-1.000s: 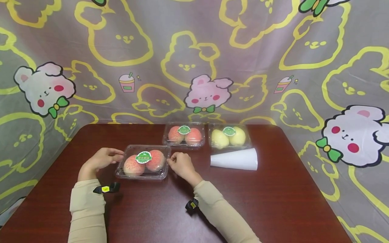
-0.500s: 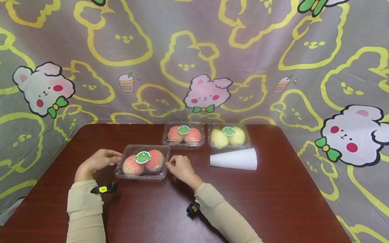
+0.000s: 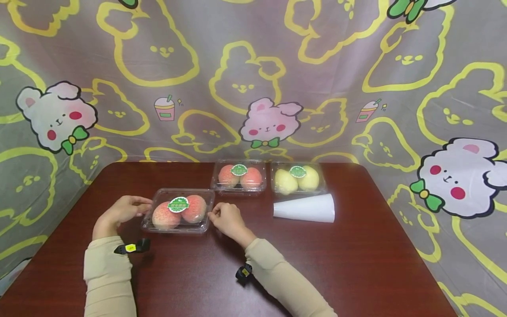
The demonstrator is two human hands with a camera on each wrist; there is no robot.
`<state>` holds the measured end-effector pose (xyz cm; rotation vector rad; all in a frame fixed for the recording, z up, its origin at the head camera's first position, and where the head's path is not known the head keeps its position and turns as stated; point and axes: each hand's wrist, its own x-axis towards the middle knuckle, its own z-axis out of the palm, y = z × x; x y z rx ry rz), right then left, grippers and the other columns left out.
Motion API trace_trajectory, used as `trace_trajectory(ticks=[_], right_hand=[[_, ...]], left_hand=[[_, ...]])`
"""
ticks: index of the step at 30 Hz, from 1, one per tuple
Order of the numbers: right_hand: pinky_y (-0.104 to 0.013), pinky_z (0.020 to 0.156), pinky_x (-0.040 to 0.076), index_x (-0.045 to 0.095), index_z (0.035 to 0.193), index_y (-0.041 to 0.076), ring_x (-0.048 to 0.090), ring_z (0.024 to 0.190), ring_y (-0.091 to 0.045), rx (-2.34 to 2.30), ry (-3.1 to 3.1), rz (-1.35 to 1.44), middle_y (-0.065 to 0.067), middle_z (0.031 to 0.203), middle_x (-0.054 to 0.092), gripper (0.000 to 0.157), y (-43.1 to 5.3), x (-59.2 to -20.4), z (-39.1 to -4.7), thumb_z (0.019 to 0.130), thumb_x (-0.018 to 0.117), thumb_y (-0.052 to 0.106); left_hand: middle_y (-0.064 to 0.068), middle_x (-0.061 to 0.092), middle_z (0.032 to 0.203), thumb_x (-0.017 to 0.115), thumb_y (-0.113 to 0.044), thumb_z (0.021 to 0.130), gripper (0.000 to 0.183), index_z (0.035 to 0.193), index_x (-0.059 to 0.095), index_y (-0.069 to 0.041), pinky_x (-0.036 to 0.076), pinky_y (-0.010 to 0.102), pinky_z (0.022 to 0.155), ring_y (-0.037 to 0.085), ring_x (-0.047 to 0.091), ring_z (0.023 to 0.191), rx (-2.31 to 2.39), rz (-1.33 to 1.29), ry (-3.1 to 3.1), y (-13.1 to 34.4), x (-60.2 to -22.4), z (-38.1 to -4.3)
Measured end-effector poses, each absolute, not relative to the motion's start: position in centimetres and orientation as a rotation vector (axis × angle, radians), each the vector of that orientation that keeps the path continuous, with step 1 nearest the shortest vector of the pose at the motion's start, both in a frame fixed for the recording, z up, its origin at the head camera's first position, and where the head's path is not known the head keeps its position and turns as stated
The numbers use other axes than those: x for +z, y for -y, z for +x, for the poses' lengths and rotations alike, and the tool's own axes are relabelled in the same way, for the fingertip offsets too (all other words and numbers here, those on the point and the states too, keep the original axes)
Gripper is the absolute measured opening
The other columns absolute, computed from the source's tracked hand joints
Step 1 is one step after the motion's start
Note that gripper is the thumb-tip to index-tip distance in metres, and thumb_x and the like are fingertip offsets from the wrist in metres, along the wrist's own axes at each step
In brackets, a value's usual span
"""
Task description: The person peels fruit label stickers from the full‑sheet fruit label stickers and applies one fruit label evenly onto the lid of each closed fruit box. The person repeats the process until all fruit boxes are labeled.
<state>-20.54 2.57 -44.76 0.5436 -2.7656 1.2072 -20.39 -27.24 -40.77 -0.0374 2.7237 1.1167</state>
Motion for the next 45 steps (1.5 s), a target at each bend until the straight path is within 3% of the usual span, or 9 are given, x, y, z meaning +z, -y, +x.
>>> trace_trajectory(ticks=[15, 21, 24, 30, 39, 45], right_hand=[[-0.022, 0.067, 0.053, 0.070, 0.088, 0.001, 0.070, 0.074, -0.022, 1.371, 2.691, 0.516, -0.015, 0.082, 0.074, 0.017, -1.1, -45.5, -20.6, 0.087, 0.066, 0.017], [-0.018, 0.060, 0.049, 0.071, 0.085, 0.002, 0.059, 0.052, -0.008, 1.444, 2.748, 0.560, -0.013, 0.073, 0.073, 0.021, -1.5, -45.8, -19.8, 0.089, 0.064, 0.021], [-0.018, 0.052, 0.048, 0.071, 0.084, 0.001, 0.055, 0.042, -0.007, 1.525, 2.786, 0.598, -0.014, 0.069, 0.072, 0.022, -1.6, -45.8, -19.3, 0.091, 0.063, 0.021], [-0.019, 0.046, 0.049, 0.071, 0.086, -0.001, 0.057, 0.043, -0.007, 1.539, 2.787, 0.648, -0.015, 0.070, 0.072, 0.022, -1.5, -45.8, -18.6, 0.091, 0.063, 0.019], [-0.015, 0.054, 0.047, 0.070, 0.082, 0.002, 0.050, 0.044, 0.000, 1.477, 2.756, 0.641, -0.012, 0.071, 0.072, 0.020, -1.0, -45.5, -18.8, 0.090, 0.063, 0.018], [-0.015, 0.060, 0.047, 0.070, 0.083, 0.002, 0.054, 0.055, -0.002, 1.420, 2.730, 0.605, -0.011, 0.073, 0.073, 0.019, -0.6, -45.8, -19.6, 0.088, 0.065, 0.019]], left_hand=[[0.031, 0.063, 0.115, 0.051, -0.011, 0.097, 0.036, 0.125, 0.055, 0.012, 0.050, 0.049, 0.089, 0.031, 0.063, 0.097, 1.152, -0.185, -2.720, 28.1, -40.9, -20.3], [0.028, 0.066, 0.112, 0.052, -0.018, 0.098, 0.040, 0.124, 0.055, 0.012, 0.052, 0.048, 0.091, 0.024, 0.066, 0.094, 1.123, -0.121, -2.683, 28.8, -40.9, -19.9], [0.024, 0.069, 0.107, 0.052, -0.020, 0.099, 0.040, 0.122, 0.057, 0.012, 0.054, 0.046, 0.089, 0.020, 0.065, 0.091, 1.121, -0.098, -2.665, 29.2, -40.7, -19.7], [0.017, 0.071, 0.097, 0.053, -0.016, 0.098, 0.036, 0.118, 0.059, 0.013, 0.055, 0.041, 0.083, 0.016, 0.063, 0.084, 1.127, -0.077, -2.654, 29.3, -40.4, -19.5], [0.019, 0.071, 0.096, 0.053, -0.016, 0.098, 0.037, 0.118, 0.058, 0.014, 0.053, 0.035, 0.078, 0.013, 0.062, 0.082, 1.135, -0.070, -2.713, 29.3, -40.8, -19.9], [0.028, 0.066, 0.108, 0.051, -0.017, 0.099, 0.039, 0.122, 0.056, 0.013, 0.053, 0.038, 0.081, 0.021, 0.063, 0.090, 1.144, -0.119, -2.734, 29.1, -41.2, -20.2]])
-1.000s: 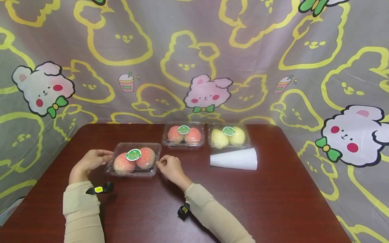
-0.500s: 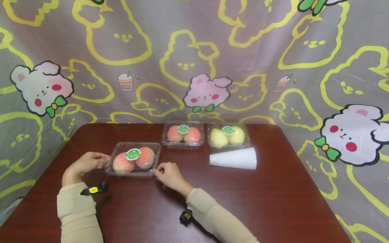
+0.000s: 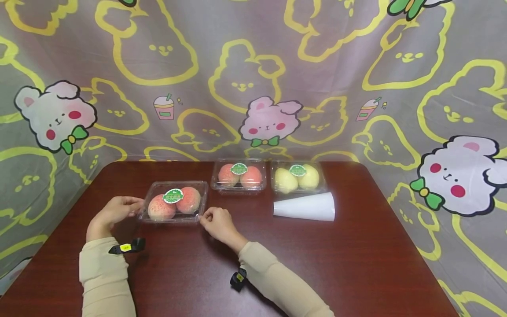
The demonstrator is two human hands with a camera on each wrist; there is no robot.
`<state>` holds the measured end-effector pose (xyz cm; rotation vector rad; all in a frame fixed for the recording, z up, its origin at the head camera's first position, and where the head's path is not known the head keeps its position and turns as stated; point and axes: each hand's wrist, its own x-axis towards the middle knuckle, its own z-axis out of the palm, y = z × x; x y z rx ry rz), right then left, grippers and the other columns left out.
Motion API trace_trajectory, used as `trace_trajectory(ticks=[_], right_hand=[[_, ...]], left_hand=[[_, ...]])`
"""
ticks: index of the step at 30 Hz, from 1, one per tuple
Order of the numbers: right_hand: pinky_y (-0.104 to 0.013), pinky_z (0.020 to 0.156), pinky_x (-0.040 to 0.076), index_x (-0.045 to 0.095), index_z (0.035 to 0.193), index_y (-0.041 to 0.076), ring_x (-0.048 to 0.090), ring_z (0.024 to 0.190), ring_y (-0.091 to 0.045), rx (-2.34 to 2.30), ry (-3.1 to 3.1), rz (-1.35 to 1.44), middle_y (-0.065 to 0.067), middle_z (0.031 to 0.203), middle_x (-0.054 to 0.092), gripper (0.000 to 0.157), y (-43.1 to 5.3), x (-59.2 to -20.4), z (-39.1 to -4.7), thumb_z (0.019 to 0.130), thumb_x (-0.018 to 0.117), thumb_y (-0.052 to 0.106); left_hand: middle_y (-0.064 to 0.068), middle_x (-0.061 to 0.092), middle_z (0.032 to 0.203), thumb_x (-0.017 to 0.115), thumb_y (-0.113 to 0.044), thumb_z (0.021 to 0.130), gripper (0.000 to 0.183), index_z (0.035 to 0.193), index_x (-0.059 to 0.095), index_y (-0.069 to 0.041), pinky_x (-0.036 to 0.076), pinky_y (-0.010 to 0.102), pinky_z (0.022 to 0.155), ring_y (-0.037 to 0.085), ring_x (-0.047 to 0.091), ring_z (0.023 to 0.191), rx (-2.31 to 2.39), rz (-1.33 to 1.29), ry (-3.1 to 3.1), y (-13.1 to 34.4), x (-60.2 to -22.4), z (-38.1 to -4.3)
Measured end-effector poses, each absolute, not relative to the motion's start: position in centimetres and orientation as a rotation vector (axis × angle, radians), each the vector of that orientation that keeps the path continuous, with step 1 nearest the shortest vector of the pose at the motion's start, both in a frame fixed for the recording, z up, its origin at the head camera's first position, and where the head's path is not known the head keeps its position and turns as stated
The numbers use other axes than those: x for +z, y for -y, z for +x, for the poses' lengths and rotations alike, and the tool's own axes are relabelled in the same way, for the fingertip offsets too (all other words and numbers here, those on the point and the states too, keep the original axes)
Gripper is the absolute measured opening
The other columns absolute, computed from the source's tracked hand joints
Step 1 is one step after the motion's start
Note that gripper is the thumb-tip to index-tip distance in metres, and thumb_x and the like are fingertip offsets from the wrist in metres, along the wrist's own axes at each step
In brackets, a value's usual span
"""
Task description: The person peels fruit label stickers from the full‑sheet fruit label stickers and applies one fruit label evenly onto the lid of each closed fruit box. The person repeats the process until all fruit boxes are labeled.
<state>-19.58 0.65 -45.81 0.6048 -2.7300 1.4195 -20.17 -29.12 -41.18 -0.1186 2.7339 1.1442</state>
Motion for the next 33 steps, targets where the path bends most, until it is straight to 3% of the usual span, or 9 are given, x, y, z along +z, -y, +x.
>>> trace_trajectory(ticks=[4, 7, 15, 24, 33], right_hand=[[-0.015, 0.058, 0.047, 0.069, 0.084, 0.001, 0.053, 0.055, -0.003, 1.463, 2.718, 0.573, -0.013, 0.075, 0.073, 0.019, -0.4, -46.1, -20.2, 0.088, 0.065, 0.019], [-0.015, 0.054, 0.046, 0.069, 0.084, -0.001, 0.053, 0.052, -0.003, 1.507, 2.693, 0.546, -0.015, 0.075, 0.073, 0.019, -0.2, -46.2, -20.7, 0.089, 0.065, 0.017], [-0.015, 0.047, 0.044, 0.068, 0.086, -0.004, 0.053, 0.050, -0.004, 1.626, 2.627, 0.440, -0.020, 0.076, 0.073, 0.019, 0.4, -46.4, -21.7, 0.089, 0.064, 0.014], [-0.018, 0.043, 0.045, 0.069, 0.087, -0.004, 0.053, 0.049, -0.003, 1.687, 2.633, 0.405, -0.020, 0.076, 0.073, 0.021, 0.5, -46.6, -21.6, 0.090, 0.065, 0.017], [-0.018, 0.043, 0.047, 0.069, 0.087, -0.004, 0.054, 0.050, -0.004, 1.697, 2.627, 0.416, -0.021, 0.076, 0.072, 0.021, 0.6, -46.7, -21.7, 0.089, 0.066, 0.016]], left_hand=[[0.031, 0.063, 0.114, 0.048, -0.014, 0.099, 0.037, 0.124, 0.055, 0.013, 0.052, 0.042, 0.084, 0.028, 0.063, 0.095, 1.178, -0.173, -2.752, 28.8, -41.4, -20.4], [0.031, 0.063, 0.114, 0.046, -0.012, 0.099, 0.036, 0.123, 0.055, 0.013, 0.052, 0.037, 0.081, 0.027, 0.063, 0.094, 1.214, -0.213, -2.774, 28.6, -41.7, -20.7], [0.025, 0.067, 0.108, 0.050, -0.016, 0.100, 0.037, 0.124, 0.056, 0.012, 0.049, 0.019, 0.071, -0.001, 0.055, 0.076, 1.375, -0.293, -2.813, 28.0, -42.8, -21.8], [0.025, 0.068, 0.111, 0.044, -0.019, 0.102, 0.042, 0.127, 0.053, 0.013, 0.055, 0.040, 0.088, 0.005, 0.062, 0.083, 1.287, -0.197, -2.699, 29.3, -42.4, -21.0], [0.003, 0.072, 0.090, 0.051, -0.019, 0.100, 0.043, 0.126, 0.052, 0.016, 0.057, 0.036, 0.084, 0.008, 0.066, 0.082, 1.254, -0.081, -2.614, 30.1, -41.8, -20.4]])
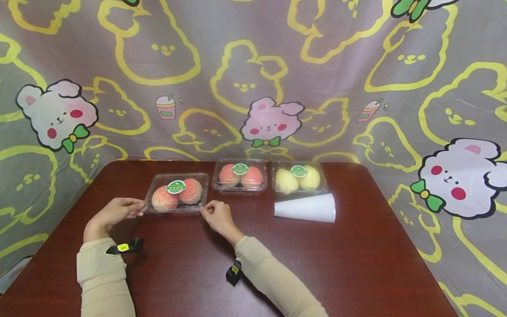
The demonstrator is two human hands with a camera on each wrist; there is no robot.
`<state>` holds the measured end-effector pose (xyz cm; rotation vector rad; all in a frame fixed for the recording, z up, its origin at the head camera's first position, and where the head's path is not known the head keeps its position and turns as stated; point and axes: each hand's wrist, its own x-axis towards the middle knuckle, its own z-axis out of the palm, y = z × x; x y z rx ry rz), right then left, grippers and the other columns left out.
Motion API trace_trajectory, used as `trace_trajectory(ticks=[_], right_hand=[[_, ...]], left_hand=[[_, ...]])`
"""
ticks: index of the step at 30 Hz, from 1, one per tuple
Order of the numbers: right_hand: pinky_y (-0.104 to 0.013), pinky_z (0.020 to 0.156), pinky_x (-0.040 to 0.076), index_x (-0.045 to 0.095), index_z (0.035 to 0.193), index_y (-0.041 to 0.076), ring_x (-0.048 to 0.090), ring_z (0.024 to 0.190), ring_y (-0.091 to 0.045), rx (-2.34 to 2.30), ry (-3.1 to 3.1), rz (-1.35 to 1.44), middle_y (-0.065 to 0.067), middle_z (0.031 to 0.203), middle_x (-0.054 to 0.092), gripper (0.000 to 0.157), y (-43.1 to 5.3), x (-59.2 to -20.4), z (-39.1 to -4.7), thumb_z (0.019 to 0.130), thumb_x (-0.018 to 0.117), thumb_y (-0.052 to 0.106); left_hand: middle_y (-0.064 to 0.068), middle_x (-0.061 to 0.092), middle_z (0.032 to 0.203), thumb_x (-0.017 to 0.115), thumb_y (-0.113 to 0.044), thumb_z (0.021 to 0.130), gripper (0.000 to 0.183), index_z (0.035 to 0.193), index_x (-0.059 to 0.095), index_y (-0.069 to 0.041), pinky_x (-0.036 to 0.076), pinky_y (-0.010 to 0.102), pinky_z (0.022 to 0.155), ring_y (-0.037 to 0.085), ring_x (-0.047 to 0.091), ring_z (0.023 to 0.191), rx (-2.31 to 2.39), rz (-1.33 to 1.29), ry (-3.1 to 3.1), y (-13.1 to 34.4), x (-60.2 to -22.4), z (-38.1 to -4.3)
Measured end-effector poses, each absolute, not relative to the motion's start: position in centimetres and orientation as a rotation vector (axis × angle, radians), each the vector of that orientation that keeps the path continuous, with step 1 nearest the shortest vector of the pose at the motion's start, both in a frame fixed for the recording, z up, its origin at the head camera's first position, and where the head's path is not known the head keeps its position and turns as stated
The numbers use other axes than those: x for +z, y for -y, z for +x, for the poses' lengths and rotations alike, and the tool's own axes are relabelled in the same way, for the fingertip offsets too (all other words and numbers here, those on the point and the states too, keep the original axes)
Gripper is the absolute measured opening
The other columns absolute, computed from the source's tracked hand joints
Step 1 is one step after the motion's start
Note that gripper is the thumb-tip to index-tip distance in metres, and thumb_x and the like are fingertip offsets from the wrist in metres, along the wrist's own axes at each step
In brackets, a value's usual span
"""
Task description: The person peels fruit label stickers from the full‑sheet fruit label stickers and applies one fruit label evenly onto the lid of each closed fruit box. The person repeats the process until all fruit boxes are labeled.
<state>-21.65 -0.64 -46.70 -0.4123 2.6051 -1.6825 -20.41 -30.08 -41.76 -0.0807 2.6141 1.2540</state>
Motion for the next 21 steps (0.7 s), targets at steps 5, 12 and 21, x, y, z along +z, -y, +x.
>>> trace_trajectory(ticks=[5, 12, 21], right_hand=[[-0.018, 0.043, 0.047, 0.069, 0.088, -0.004, 0.053, 0.050, -0.003, -1.679, -2.599, -0.382, -0.021, 0.077, 0.072, 0.021, 0.67, -46.62, -21.85, 0.089, 0.065, 0.017], [-0.019, 0.042, 0.047, 0.068, 0.087, -0.004, 0.053, 0.049, -0.003, -1.683, -2.591, -0.382, -0.021, 0.076, 0.072, 0.021, 0.80, -46.57, -21.75, 0.089, 0.065, 0.016], [-0.016, 0.043, 0.045, 0.069, 0.086, -0.004, 0.053, 0.049, -0.003, -1.683, -2.631, -0.399, -0.021, 0.074, 0.072, 0.019, 1.08, -46.31, -22.11, 0.089, 0.066, 0.015]], left_hand=[[0.006, 0.072, 0.091, 0.051, -0.017, 0.100, 0.042, 0.126, 0.052, 0.016, 0.057, 0.038, 0.084, 0.010, 0.065, 0.082, 1.245, -0.074, -2.635, 29.87, -41.58, -20.47], [0.004, 0.072, 0.089, 0.051, -0.017, 0.099, 0.042, 0.126, 0.052, 0.015, 0.057, 0.037, 0.084, 0.009, 0.065, 0.082, 1.235, -0.094, -2.650, 29.88, -41.63, -20.44], [0.021, 0.071, 0.101, 0.049, -0.014, 0.100, 0.040, 0.127, 0.052, 0.015, 0.055, 0.044, 0.089, 0.012, 0.066, 0.085, 1.248, -0.145, -2.704, 29.48, -41.92, -20.70]])
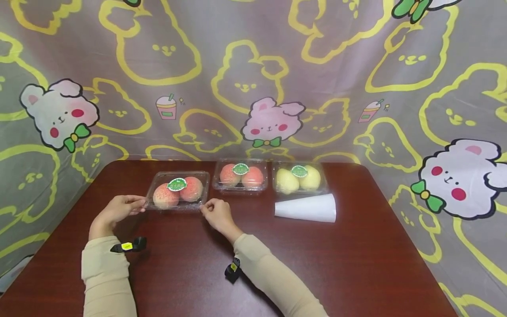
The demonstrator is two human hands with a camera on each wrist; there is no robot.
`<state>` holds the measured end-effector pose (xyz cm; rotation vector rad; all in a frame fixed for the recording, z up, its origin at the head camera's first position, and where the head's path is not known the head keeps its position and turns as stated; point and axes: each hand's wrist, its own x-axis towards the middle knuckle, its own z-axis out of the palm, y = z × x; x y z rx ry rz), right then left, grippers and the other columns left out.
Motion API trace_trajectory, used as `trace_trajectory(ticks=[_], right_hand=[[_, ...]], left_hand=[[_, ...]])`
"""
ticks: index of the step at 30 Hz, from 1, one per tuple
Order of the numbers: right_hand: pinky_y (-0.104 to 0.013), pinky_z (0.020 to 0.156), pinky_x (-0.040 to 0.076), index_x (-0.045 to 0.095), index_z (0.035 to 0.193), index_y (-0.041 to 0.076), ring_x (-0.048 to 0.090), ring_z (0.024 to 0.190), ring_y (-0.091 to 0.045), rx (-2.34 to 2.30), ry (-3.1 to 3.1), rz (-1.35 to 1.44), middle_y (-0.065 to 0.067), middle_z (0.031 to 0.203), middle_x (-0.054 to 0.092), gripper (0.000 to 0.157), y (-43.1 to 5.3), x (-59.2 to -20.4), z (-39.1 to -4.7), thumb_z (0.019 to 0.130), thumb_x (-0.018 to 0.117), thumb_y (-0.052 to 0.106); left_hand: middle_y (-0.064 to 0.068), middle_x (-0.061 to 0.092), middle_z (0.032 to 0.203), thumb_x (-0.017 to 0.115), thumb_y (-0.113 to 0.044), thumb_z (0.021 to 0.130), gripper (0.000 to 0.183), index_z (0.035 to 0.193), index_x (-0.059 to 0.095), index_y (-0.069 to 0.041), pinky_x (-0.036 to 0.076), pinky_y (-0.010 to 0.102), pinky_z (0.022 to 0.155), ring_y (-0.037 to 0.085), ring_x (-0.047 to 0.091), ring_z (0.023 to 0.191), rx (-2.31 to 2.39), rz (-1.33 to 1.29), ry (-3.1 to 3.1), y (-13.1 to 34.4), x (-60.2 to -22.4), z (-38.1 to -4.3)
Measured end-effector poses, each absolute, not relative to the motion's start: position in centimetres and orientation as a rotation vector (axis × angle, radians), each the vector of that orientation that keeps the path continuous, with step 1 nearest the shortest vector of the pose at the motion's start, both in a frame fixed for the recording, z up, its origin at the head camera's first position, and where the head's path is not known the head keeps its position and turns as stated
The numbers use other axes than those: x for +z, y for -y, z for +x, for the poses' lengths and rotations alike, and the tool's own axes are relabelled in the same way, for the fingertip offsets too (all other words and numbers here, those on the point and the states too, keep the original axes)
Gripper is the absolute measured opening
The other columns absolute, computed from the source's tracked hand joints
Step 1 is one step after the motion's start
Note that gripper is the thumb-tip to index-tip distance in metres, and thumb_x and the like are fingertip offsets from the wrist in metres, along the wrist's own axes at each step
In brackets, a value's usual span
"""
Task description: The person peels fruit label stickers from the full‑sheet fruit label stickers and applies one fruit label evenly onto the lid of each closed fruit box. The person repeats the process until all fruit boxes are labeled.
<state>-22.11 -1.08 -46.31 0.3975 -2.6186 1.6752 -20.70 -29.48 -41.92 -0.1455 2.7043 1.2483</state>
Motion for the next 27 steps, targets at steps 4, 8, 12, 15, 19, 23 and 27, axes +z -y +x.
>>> trace_trajectory(ticks=[4, 8, 12, 15, 19, 23, 27], right_hand=[[-0.017, 0.041, 0.045, 0.068, 0.086, -0.005, 0.052, 0.048, -0.003, 1.688, 2.606, 0.374, -0.021, 0.074, 0.072, 0.019, 1.2, -46.3, -22.4, 0.089, 0.066, 0.014], [-0.017, 0.039, 0.043, 0.067, 0.086, -0.006, 0.050, 0.047, -0.003, 1.699, 2.593, 0.336, -0.022, 0.074, 0.072, 0.020, 1.4, -46.2, -22.8, 0.090, 0.064, 0.013], [-0.016, 0.040, 0.042, 0.068, 0.086, -0.006, 0.049, 0.047, -0.002, 1.694, 2.596, 0.316, -0.022, 0.074, 0.072, 0.020, 1.5, -46.2, -23.0, 0.090, 0.064, 0.013], [-0.016, 0.039, 0.043, 0.068, 0.086, -0.006, 0.049, 0.046, -0.002, 1.699, 2.593, 0.314, -0.023, 0.074, 0.072, 0.020, 1.6, -46.2, -23.2, 0.090, 0.064, 0.013], [-0.016, 0.040, 0.043, 0.068, 0.085, -0.006, 0.049, 0.046, -0.002, 1.685, 2.589, 0.318, -0.023, 0.073, 0.072, 0.020, 1.7, -46.4, -23.5, 0.090, 0.063, 0.012], [-0.015, 0.041, 0.043, 0.068, 0.084, -0.006, 0.050, 0.046, -0.002, 1.668, 2.592, 0.325, -0.022, 0.073, 0.072, 0.019, 1.7, -46.3, -23.5, 0.090, 0.063, 0.012], [-0.016, 0.041, 0.043, 0.068, 0.085, -0.006, 0.051, 0.047, -0.003, 1.665, 2.602, 0.325, -0.022, 0.074, 0.072, 0.020, 1.8, -46.3, -23.6, 0.090, 0.063, 0.012]], left_hand=[[0.026, 0.068, 0.110, 0.046, -0.014, 0.101, 0.039, 0.128, 0.051, 0.014, 0.053, 0.046, 0.092, 0.019, 0.067, 0.090, 1.275, -0.195, -2.719, 29.0, -41.8, -20.9], [0.027, 0.066, 0.114, 0.046, -0.014, 0.101, 0.038, 0.128, 0.051, 0.013, 0.052, 0.042, 0.090, 0.016, 0.067, 0.090, 1.310, -0.241, -2.711, 28.7, -41.7, -21.2], [0.027, 0.066, 0.117, 0.046, -0.013, 0.101, 0.038, 0.129, 0.051, 0.012, 0.053, 0.038, 0.088, 0.009, 0.066, 0.087, 1.315, -0.249, -2.708, 28.7, -41.7, -21.2], [0.026, 0.067, 0.116, 0.047, -0.013, 0.100, 0.039, 0.129, 0.051, 0.012, 0.053, 0.034, 0.085, 0.007, 0.067, 0.086, 1.321, -0.227, -2.714, 28.8, -41.8, -21.1], [0.026, 0.068, 0.115, 0.049, -0.013, 0.100, 0.040, 0.130, 0.050, 0.013, 0.053, 0.032, 0.084, 0.015, 0.069, 0.093, 1.331, -0.206, -2.711, 28.8, -41.8, -20.9], [0.028, 0.066, 0.119, 0.050, -0.014, 0.100, 0.040, 0.131, 0.050, 0.011, 0.052, 0.038, 0.089, 0.027, 0.067, 0.104, 1.334, -0.218, -2.715, 28.5, -41.7, -20.8], [0.028, 0.064, 0.122, 0.051, -0.015, 0.099, 0.040, 0.131, 0.051, 0.009, 0.050, 0.044, 0.094, 0.033, 0.063, 0.109, 1.341, -0.242, -2.728, 28.4, -41.9, -20.9]])
